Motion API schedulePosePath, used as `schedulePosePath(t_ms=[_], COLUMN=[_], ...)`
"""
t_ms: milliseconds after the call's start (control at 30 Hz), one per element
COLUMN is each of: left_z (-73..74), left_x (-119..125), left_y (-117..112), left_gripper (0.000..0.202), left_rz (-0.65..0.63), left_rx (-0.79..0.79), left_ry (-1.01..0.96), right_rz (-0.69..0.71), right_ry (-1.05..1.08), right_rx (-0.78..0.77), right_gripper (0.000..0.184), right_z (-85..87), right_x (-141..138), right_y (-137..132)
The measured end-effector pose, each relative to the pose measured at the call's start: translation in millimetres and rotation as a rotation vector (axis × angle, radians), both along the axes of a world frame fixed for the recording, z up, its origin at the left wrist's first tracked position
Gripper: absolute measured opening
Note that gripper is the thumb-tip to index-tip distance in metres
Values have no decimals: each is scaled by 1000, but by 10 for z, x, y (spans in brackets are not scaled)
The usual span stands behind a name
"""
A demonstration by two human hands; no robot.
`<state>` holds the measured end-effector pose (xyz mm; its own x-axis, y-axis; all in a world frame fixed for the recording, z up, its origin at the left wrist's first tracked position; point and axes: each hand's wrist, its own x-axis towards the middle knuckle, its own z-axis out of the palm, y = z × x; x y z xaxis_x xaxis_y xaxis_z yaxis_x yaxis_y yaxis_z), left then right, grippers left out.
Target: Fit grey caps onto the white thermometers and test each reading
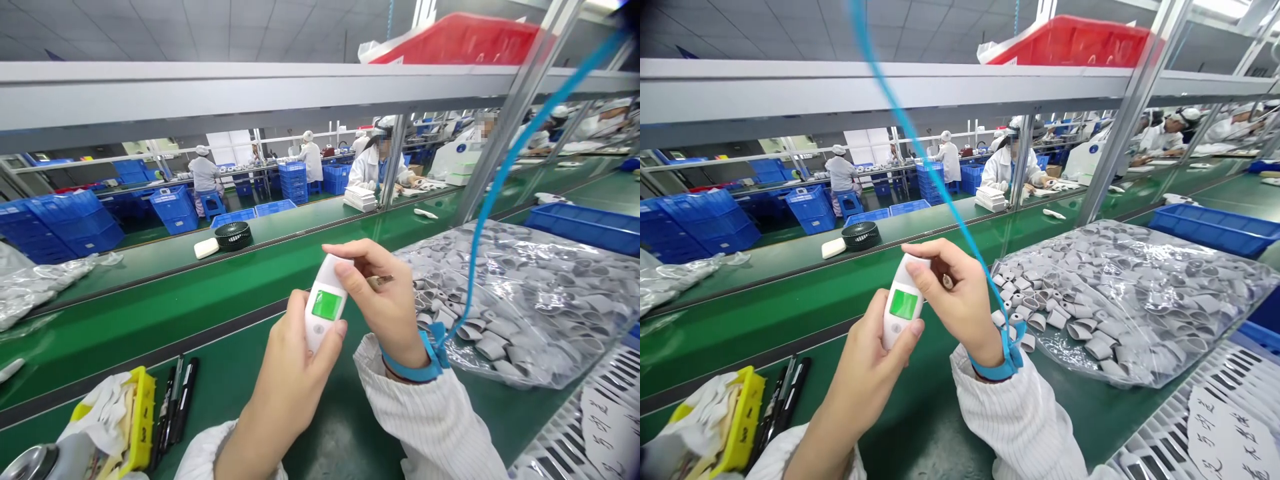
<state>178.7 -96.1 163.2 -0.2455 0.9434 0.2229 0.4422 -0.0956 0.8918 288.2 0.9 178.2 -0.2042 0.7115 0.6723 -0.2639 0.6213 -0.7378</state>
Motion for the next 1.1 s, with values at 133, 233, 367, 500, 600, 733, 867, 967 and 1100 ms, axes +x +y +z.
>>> schedulePosePath(t_ms=[133,233,367,500,600,733,867,967,1100], left_z=[-21,-30,-36,-42,-31,8,26,24,27], left_x=[-11,-16,-8,3,-34,-152,-239,-238,-208], left_y=[-4,-15,-2,38,55,60,49,25,1], left_gripper=[34,35,31,30,51,33,26,24,23], left_rz=[-39,-34,-12,195,251,5,-98,-104,-4], left_rx=[-34,-51,-15,216,309,312,372,379,393], left_ry=[25,10,21,177,38,-384,-490,-473,-337], right_rz=[30,54,68,82,168,97,-90,-210,-313], right_ry=[-13,1,10,3,-45,-242,-415,-477,-507], right_rx=[-8,-15,-66,-68,-12,158,466,579,694], right_gripper=[18,16,20,27,54,45,32,31,35], right_z=[10,14,6,-9,-22,-13,14,13,-12], right_x=[11,0,-30,-32,4,37,11,-12,-29], right_y=[20,24,26,39,54,32,-30,-52,-34])
